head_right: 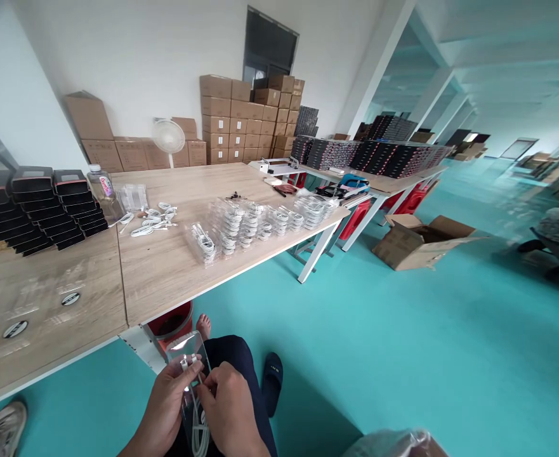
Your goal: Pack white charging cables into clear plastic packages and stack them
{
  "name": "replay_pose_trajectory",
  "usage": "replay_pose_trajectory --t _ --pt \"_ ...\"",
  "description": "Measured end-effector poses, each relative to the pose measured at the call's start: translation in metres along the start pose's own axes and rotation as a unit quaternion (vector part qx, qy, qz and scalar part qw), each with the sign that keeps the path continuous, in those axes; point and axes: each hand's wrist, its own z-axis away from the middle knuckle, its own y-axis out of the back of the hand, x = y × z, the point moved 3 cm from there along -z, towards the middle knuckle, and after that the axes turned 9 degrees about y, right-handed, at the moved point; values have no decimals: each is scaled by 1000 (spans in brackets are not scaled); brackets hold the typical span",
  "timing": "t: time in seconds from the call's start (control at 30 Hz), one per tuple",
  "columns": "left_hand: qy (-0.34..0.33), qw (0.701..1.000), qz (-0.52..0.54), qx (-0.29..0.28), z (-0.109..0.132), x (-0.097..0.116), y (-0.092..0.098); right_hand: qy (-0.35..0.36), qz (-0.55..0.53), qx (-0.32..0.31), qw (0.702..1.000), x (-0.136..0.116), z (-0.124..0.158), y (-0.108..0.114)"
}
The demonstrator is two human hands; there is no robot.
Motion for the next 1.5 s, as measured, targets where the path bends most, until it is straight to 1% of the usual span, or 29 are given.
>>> replay_pose_trajectory --t 0.1,0.2,0.27,0.33,0.37,0.4,0.47,0.5,0.53,0.63,0.7,0.8,0.87,0.93,0.97,1.07,1.13,1.17,1.2,1.27,1.33,1.4,1.47,1.5 --pt "12 999 36 -7 -11 -2 7 22 39 -3 999 1 12 -9" --pt "36 996 75 17 -17 3 12 62 35 7 997 15 27 -20" --pt "51 994 95 32 -17 7 12 76 2 47 996 33 34 -24" --pt "67 991 112 37 -15 11 10 70 -85 88 990 52 38 -28" --pt "75 990 118 36 -13 12 8 59 -154 100 981 61 39 -31" --pt "81 989 122 33 -11 14 6 44 -233 100 966 68 39 -36" --pt "89 988 125 28 -8 16 2 16 -379 89 921 75 39 -47" --pt "93 987 125 28 -7 17 1 5 -429 88 899 76 39 -52" --pt "98 987 124 29 -6 18 0 -4 -459 93 884 75 39 -56" --pt "110 986 114 43 -3 20 1 -29 -488 119 864 69 40 -63" --pt "102 988 108 40 -2 21 3 -41 -502 98 859 65 38 -63" --pt "100 989 102 31 -4 20 7 -57 -524 43 849 63 34 -61" --pt "106 989 96 26 -6 16 9 -77 -535 30 841 64 32 -61" --pt "99 991 90 18 -10 13 11 -85 -534 31 841 65 32 -65" --pt "89 992 87 14 -12 11 12 -80 -526 37 846 66 33 -68" --pt "62 994 85 18 -18 7 15 -61 -470 90 876 69 35 -81" --pt "64 994 86 25 -20 4 16 -67 -421 125 896 72 35 -90" --pt "69 993 88 26 -20 3 17 -72 -403 131 903 74 34 -94" --pt "74 993 89 26 -21 3 17 -78 -397 133 905 74 33 -96" --pt "82 992 91 22 -21 4 18 -92 -413 132 897 75 30 -97" --pt "87 993 84 16 -21 6 19 -97 -446 108 883 71 28 -92" --pt "90 993 74 12 -21 7 21 -84 -475 43 875 65 27 -83" --pt "91 994 61 11 -20 7 24 -54 -492 -27 868 57 26 -70" --pt "89 995 51 8 -19 5 25 -38 -492 -46 868 54 25 -63"
